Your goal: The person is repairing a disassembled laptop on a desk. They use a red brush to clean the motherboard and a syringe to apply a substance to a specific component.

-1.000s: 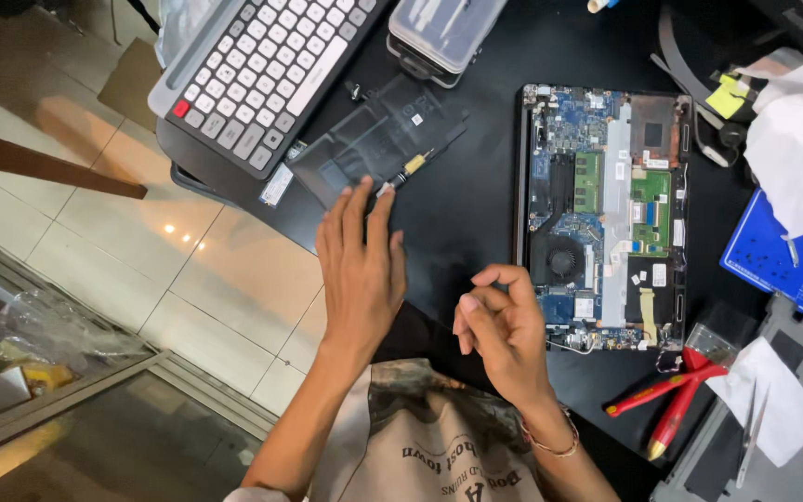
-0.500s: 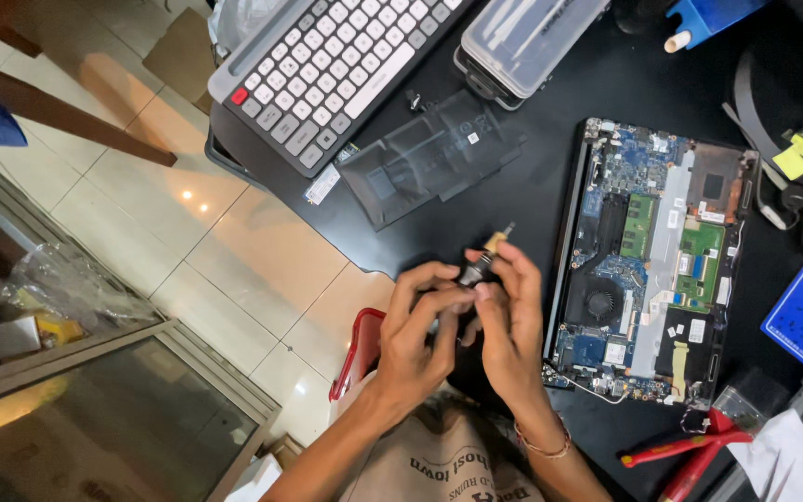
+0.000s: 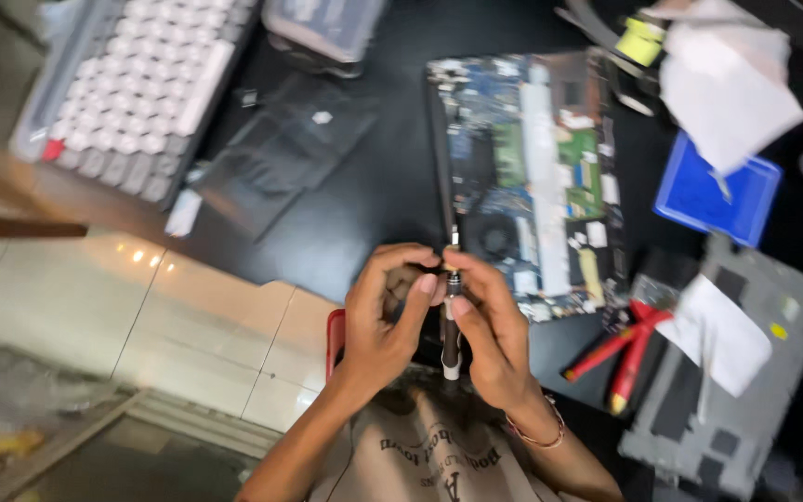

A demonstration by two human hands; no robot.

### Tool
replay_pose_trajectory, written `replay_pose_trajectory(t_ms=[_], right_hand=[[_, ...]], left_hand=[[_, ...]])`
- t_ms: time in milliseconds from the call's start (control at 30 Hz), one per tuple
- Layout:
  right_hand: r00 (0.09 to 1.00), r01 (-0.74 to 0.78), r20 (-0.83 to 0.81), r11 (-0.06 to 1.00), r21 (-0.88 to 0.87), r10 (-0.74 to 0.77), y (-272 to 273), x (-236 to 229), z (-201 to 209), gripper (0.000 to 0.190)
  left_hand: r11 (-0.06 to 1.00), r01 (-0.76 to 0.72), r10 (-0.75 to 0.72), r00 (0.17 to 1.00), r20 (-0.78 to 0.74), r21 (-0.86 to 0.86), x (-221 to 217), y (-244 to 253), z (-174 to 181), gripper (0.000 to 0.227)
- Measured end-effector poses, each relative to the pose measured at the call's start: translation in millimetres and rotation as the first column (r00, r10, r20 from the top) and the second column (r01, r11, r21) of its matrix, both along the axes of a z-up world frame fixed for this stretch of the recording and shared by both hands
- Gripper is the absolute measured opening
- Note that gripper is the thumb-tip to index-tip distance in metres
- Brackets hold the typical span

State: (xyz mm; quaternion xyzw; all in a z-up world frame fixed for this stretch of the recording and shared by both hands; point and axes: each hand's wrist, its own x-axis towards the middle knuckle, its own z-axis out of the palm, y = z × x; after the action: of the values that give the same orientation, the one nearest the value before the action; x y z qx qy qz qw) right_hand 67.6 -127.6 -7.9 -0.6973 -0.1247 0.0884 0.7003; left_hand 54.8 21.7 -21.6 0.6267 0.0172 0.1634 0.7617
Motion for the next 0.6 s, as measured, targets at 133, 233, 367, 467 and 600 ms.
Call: replay_pose_trajectory(t_ms=[133,233,367,467,600], right_hand=[[0.995,0.096,0.012,0.995,-0.036,-0.096,-24,-7,26,0.046],[0.991,0.137,-0.003,0.99,0.04,-0.137,-52,-15,34,0.045],[0.989,0.134,-0.046,0.987,-0.084,-0.138,-91,-26,35,0.048],[0.976,0.209,-0.035,0.969,-0.133,-0.216,-112,-32,35,0.045],[0.944,0.312,-0.053,0.933,-0.177,-0.326,-139,-41,34,0.054]], left_hand=[[0.983,0.186,-0.185,0.982,-0.025,0.013,9,-34,6,0.034],[0.96,0.279,-0.279,0.96,-0.038,0.003,15,-56,25,0.036],[0.909,0.412,-0.406,0.91,-0.083,0.067,20,-79,26,0.032],[0.887,0.455,-0.448,0.89,-0.088,0.08,22,-100,28,0.034],[0.844,0.51,-0.506,0.86,-0.07,0.165,28,-127,37,0.036]])
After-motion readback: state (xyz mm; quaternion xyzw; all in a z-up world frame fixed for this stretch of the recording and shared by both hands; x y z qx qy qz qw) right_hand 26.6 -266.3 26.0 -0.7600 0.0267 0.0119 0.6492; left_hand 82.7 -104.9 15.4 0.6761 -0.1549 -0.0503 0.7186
